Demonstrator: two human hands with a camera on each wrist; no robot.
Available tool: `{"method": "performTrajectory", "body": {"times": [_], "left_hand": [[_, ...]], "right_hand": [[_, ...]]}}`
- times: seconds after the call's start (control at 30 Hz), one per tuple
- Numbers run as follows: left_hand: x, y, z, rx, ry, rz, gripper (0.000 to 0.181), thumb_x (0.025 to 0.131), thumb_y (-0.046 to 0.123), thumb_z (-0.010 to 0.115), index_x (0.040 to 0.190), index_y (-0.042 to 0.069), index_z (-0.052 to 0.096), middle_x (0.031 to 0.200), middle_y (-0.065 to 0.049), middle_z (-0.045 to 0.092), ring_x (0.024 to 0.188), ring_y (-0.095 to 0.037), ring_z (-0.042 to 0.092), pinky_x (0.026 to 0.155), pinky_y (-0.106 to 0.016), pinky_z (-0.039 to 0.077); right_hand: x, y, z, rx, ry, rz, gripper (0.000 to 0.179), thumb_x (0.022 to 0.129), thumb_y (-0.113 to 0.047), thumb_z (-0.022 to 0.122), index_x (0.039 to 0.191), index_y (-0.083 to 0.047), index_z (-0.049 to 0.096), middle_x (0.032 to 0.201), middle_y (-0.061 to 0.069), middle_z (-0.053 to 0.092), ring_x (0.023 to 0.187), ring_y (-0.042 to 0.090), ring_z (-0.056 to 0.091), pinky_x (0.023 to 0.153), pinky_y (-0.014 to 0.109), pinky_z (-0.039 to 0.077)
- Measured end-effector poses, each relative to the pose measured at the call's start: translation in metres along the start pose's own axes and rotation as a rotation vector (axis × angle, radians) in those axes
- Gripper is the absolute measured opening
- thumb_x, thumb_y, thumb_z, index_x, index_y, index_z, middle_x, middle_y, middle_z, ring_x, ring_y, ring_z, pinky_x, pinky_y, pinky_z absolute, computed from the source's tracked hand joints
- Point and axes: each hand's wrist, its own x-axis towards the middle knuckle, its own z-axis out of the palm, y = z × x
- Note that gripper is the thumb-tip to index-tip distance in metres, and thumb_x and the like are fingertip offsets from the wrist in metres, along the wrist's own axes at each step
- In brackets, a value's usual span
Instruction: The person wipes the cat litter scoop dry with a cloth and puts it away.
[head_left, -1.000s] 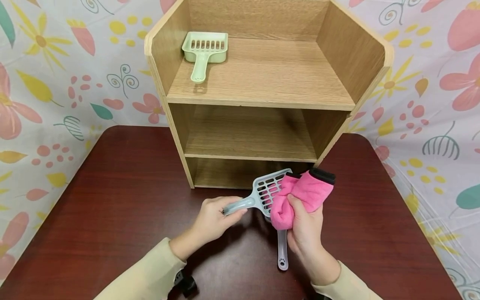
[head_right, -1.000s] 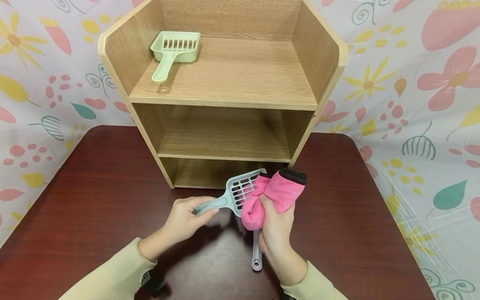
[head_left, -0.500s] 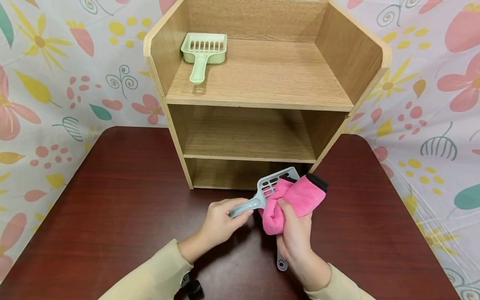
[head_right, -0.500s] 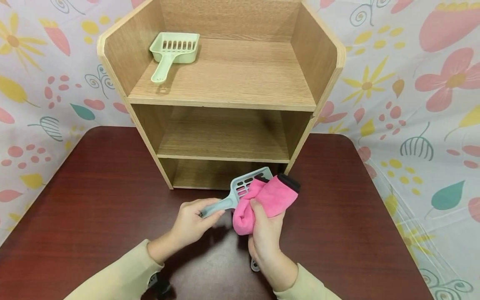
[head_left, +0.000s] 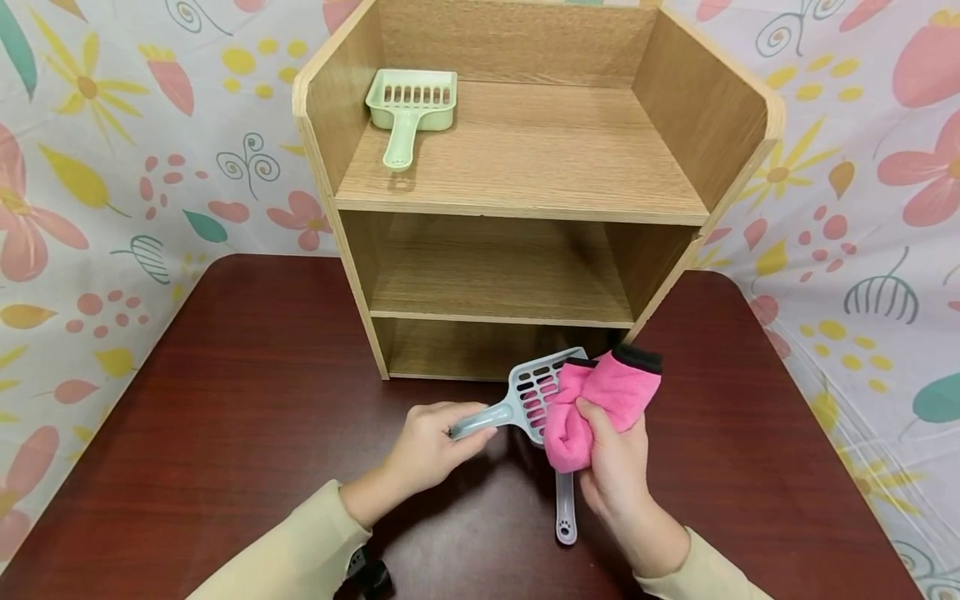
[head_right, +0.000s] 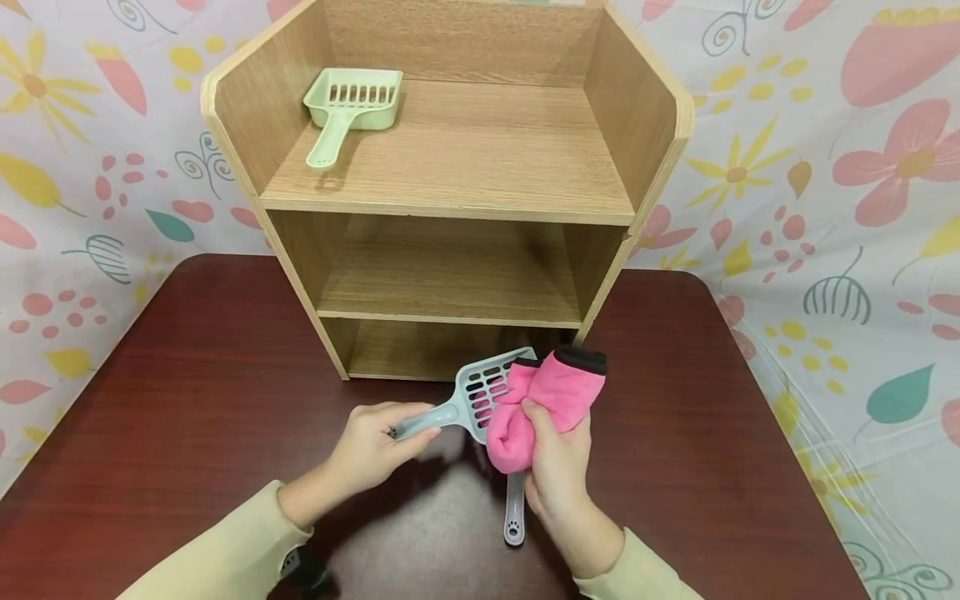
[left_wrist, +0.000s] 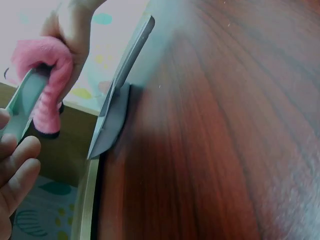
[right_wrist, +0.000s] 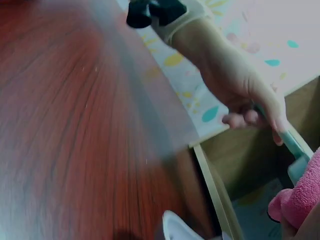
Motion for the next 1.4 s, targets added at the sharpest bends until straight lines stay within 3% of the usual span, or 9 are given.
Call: {"method": "performTrajectory", "body": {"times": [0.17,0.3,0.43,0.6,0.7,0.8,1.07,1.17,1.4], "left_hand": [[-0.001,-0.004,-0.009,-0.018,-0.047,-0.022,0.018,0.075,0.011,0.076,0.091,0.005,0.074,0.08,-0.004,0.073,0.067,-0.007,0.063,0.061,-0.014,0.051],[0.0,-0.007,-0.017,-0.027,-0.089,-0.015,0.017,0.074,0.011,0.077,0.09,0.005,0.074,0.08,-0.005,0.073,0.068,-0.006,0.064,0.061,-0.013,0.05],[0.001,-0.009,-0.025,-0.027,-0.134,-0.019,0.016,0.074,0.01,0.077,0.089,0.005,0.074,0.079,-0.004,0.073,0.067,-0.004,0.062,0.06,-0.012,0.049],[0.006,-0.008,-0.032,-0.032,-0.176,-0.035,0.016,0.074,0.01,0.077,0.09,0.007,0.074,0.078,-0.001,0.072,0.065,-0.001,0.058,0.059,-0.011,0.048],[0.009,-0.006,-0.032,-0.043,-0.199,-0.042,0.016,0.076,0.012,0.077,0.091,0.008,0.074,0.079,-0.001,0.072,0.065,0.0,0.057,0.058,-0.011,0.047],[0.011,-0.003,-0.031,-0.053,-0.221,-0.049,0.016,0.077,0.013,0.076,0.092,0.008,0.073,0.08,-0.001,0.072,0.066,0.0,0.057,0.058,-0.01,0.047],[0.014,0.001,-0.03,-0.054,-0.255,-0.034,0.017,0.078,0.012,0.075,0.094,0.006,0.073,0.08,-0.001,0.072,0.068,-0.002,0.059,0.06,-0.01,0.047],[0.015,0.003,-0.03,-0.056,-0.271,-0.014,0.018,0.078,0.012,0.075,0.095,0.006,0.073,0.08,-0.001,0.072,0.068,-0.003,0.059,0.059,-0.009,0.047],[0.017,0.008,-0.026,-0.07,-0.273,-0.02,0.018,0.078,0.011,0.075,0.095,0.006,0.073,0.08,-0.001,0.071,0.069,-0.003,0.059,0.06,-0.009,0.047]], "right_hand": [[0.007,-0.01,-0.012,-0.171,-0.043,-0.004,0.035,0.087,0.003,0.061,0.114,-0.014,0.048,0.104,-0.002,0.059,0.088,0.008,0.061,0.078,0.021,0.053],[0.014,-0.027,-0.024,-0.471,-0.161,-0.044,0.032,0.084,0.0,0.065,0.111,-0.01,0.052,0.091,-0.009,0.063,0.077,0.006,0.061,0.069,0.021,0.053],[0.023,-0.05,-0.039,-0.863,-0.349,-0.293,0.032,0.08,-0.001,0.067,0.11,-0.005,0.056,0.084,-0.011,0.061,0.072,0.002,0.056,0.064,0.018,0.048],[0.032,-0.074,-0.04,-1.158,-0.626,-0.672,0.048,0.071,0.002,0.07,0.116,-0.01,0.059,0.11,-0.004,0.056,0.097,0.001,0.049,0.079,0.013,0.039],[0.03,-0.081,-0.029,-1.324,-0.762,-0.771,0.057,0.071,-0.005,0.073,0.124,-0.016,0.055,0.122,-0.002,0.052,0.106,0.007,0.049,0.085,0.022,0.044],[0.024,-0.083,-0.017,-1.503,-0.847,-0.822,0.064,0.073,-0.016,0.075,0.131,-0.02,0.049,0.128,-0.003,0.049,0.109,0.015,0.055,0.079,0.036,0.05],[0.012,-0.076,-0.002,-1.74,-0.993,-0.84,0.059,0.085,-0.055,0.06,0.138,-0.034,0.047,0.139,-0.001,0.048,0.11,0.025,0.056,0.071,0.041,0.053],[0.009,-0.074,0.001,-1.786,-1.015,-0.867,0.05,0.088,-0.052,0.057,0.136,-0.038,0.049,0.135,-0.002,0.05,0.105,0.024,0.056,0.066,0.039,0.053],[0.004,-0.073,0.003,-1.745,-0.979,-1.063,0.029,0.083,-0.033,0.07,0.111,-0.03,0.065,0.115,-0.006,0.054,0.083,0.018,0.056,0.049,0.027,0.045]]}}
